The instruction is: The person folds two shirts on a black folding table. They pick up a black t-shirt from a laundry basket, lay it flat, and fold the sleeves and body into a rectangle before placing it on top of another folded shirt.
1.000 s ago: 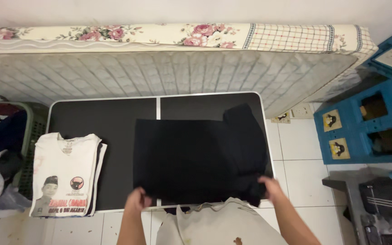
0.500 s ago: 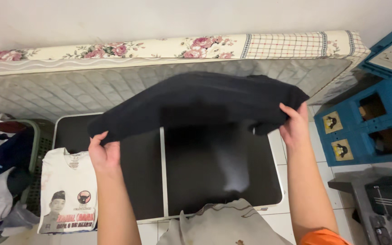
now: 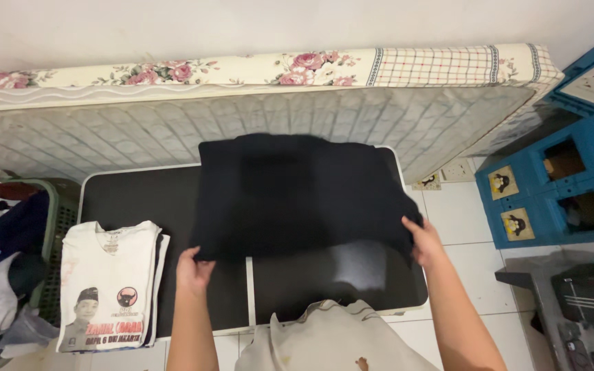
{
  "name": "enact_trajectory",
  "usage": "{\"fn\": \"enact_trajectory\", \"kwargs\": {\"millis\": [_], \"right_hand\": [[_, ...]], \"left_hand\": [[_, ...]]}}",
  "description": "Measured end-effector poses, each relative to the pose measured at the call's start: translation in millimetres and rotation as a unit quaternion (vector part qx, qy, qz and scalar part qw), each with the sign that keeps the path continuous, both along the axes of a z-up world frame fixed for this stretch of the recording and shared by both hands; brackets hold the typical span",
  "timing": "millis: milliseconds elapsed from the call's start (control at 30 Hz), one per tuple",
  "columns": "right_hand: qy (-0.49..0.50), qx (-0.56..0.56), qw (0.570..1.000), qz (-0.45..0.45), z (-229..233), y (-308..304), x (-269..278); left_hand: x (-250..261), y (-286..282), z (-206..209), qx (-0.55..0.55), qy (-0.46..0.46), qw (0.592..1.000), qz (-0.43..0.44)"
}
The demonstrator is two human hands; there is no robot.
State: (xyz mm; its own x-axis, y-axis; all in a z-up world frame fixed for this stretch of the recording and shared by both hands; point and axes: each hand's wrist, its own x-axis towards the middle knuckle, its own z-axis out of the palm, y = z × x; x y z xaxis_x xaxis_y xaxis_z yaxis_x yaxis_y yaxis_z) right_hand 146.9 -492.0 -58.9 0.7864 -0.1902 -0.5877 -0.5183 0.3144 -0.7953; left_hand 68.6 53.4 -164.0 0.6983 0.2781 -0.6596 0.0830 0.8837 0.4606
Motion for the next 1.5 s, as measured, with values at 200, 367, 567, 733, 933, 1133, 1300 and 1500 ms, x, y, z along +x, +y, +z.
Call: {"fn": "enact_trajectory", "kwargs": {"millis": [200,367,567,733,933,1133,1300,1500], "right_hand": [[0.145,-0.151,0.977,0.046,-85,-19,-49],[0.219,-0.163,0.956,0.106,-100,-22,-83],[0.132,-0.208,0.967,0.072,-105,-14,-97],[0.174,-0.222,0.917,0.284,-111,-11,-105],[0.074,-0.171,0.982,-0.008,-112,-21,-123],[0.065,-0.488,0.858,0.147,-107,-25,-162],[0.188,-0.454,0.858,0.149,-100,-17,-196],[0.192,-0.447,0.868,0.102,-96,-5,-225]], "left_hand": [[-38,-24,-11,0.112,0.236,0.965,-0.038],[-59,-39,-8,0.119,0.258,0.956,-0.067],[-83,-45,-15,0.224,0.279,0.923,-0.144],[-97,-50,-21,0.308,0.353,0.87,-0.153],[-116,-50,-19,0.343,0.292,0.893,-0.002],[-140,-46,-15,0.351,0.368,0.855,-0.105],[-169,-39,-18,0.356,0.316,0.871,-0.122],[-193,-29,-17,0.436,0.322,0.823,-0.17]]}}
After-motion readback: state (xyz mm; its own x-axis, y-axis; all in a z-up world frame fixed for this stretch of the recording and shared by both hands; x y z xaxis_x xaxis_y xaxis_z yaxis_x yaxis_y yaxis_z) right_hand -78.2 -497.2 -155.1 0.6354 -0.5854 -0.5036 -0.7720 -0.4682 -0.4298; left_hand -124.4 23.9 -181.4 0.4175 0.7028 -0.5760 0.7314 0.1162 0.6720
